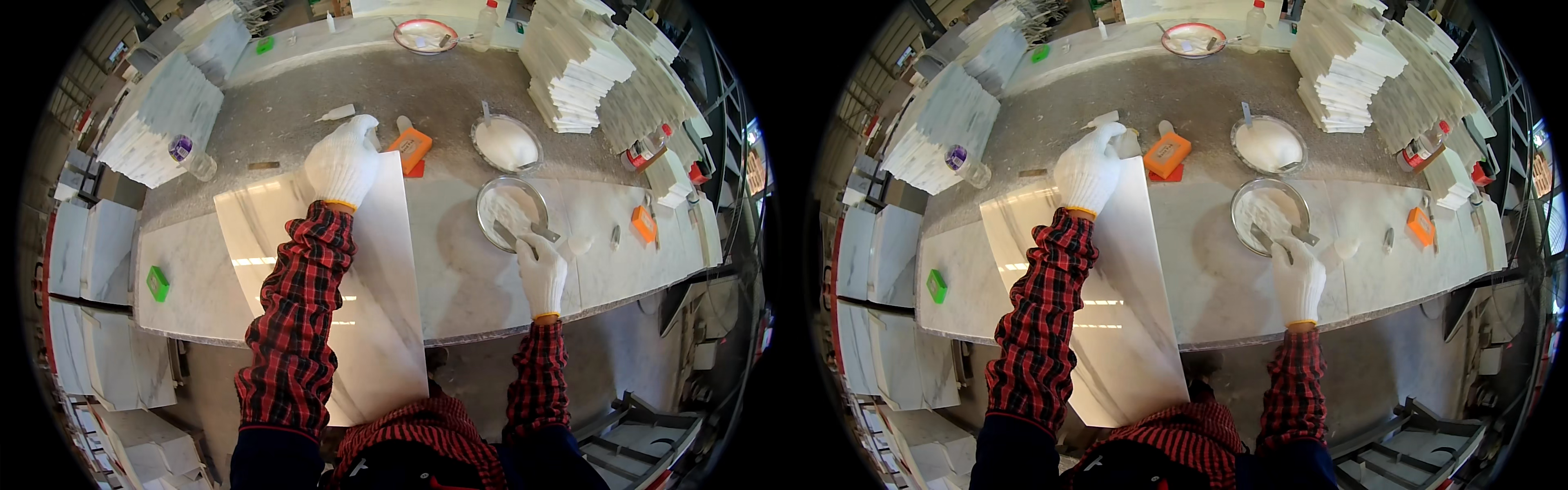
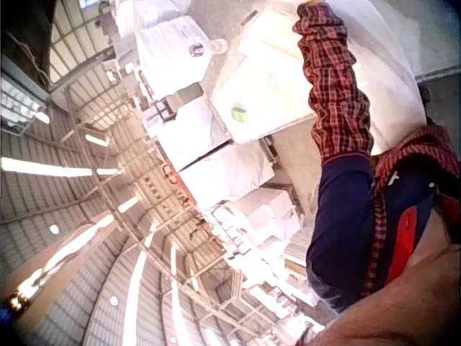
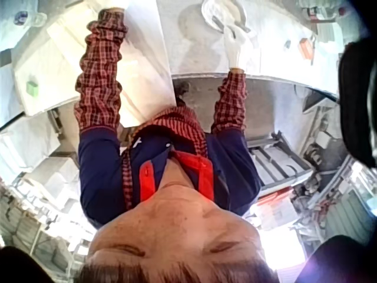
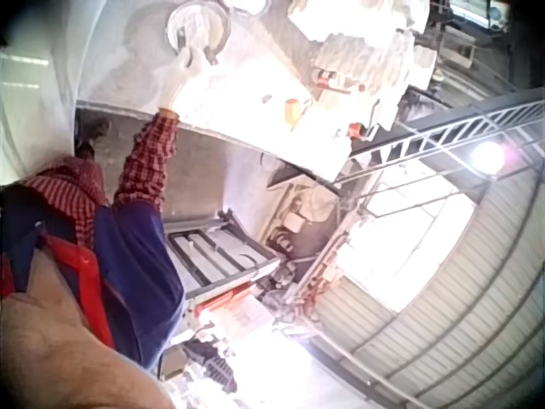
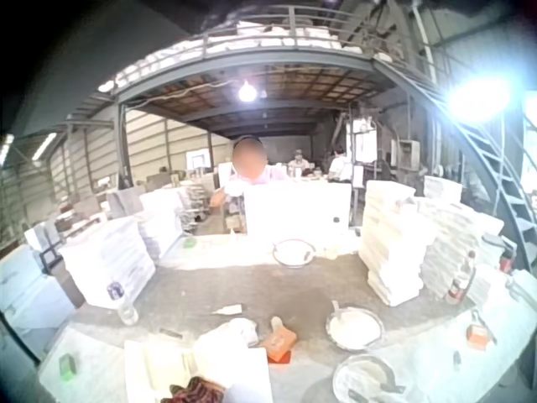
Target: The person uses a metal putty knife to scoop a white paste from a metal bowl and applies it to the surface of a white rectangular tile. They spread the paste into the seams and edges of the tile, smoothing it out with the tool. The person repeatedly scoops paste and applies it to different areas of the tile surface.
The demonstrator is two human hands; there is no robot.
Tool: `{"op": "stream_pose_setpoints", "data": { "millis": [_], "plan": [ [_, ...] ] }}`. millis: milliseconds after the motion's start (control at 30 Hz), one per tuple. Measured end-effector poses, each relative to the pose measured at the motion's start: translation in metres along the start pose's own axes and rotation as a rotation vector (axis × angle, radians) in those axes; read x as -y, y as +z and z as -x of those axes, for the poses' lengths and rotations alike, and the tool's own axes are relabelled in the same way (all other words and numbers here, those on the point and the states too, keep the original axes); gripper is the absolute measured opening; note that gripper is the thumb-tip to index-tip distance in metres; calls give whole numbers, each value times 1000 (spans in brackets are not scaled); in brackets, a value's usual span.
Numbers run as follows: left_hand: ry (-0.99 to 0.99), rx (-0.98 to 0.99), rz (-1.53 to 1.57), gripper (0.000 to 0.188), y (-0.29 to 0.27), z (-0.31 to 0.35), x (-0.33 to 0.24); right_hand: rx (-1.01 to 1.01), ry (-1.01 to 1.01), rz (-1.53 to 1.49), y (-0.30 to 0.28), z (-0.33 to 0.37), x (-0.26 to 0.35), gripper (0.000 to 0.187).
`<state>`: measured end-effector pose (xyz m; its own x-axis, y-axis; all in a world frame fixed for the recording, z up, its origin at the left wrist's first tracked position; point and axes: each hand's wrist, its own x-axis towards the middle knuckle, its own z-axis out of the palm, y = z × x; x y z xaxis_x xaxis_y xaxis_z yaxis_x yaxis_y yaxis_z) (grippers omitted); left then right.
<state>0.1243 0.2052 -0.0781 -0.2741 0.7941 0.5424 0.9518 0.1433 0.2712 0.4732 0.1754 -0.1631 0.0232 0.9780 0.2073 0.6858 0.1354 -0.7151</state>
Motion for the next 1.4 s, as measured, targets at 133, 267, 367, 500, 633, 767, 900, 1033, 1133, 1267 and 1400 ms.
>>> {"op": "stream_pose_setpoints", "data": {
  "millis": [133, 267, 367, 500, 633, 767, 900, 1033, 1133, 1267, 1400],
  "plan": [
    [-18, -5, 7, 28, -4, 2, -4, 117, 180, -199, -12, -5, 22, 18],
    [-36, 30, 10, 26, -8, 0, -6, 129, 268, -375, -15, -6, 19, 20],
    [-78, 97, 13, 25, -13, -1, -9, 117, 328, -503, -24, -1, 9, 23],
    [-91, 93, 9, 24, -12, 0, -8, 120, 371, -678, -34, 0, 30, 23],
    [-75, 56, 18, 29, -9, 0, -7, 190, 214, -744, -33, -16, 73, 21],
    [-77, 44, 40, 29, -10, 0, -4, 302, 181, -817, -19, -35, 129, 21],
    [-79, 30, 55, 29, -9, -2, -8, 318, 30, -678, -3, -48, 154, 22],
    [-108, 37, 22, 28, -12, 0, -11, 321, 18, -615, 0, -50, 156, 23],
    [-23, -38, -6, 19, -11, 3, -9, 333, 79, -622, -6, -48, 153, 23],
    [11, -63, 4, 18, -11, 2, -7, 347, 11, -644, -8, -49, 159, 21],
    [-20, -19, 25, 25, -9, 2, -8, 279, -164, -517, -5, -48, 170, 18]
  ]
}}
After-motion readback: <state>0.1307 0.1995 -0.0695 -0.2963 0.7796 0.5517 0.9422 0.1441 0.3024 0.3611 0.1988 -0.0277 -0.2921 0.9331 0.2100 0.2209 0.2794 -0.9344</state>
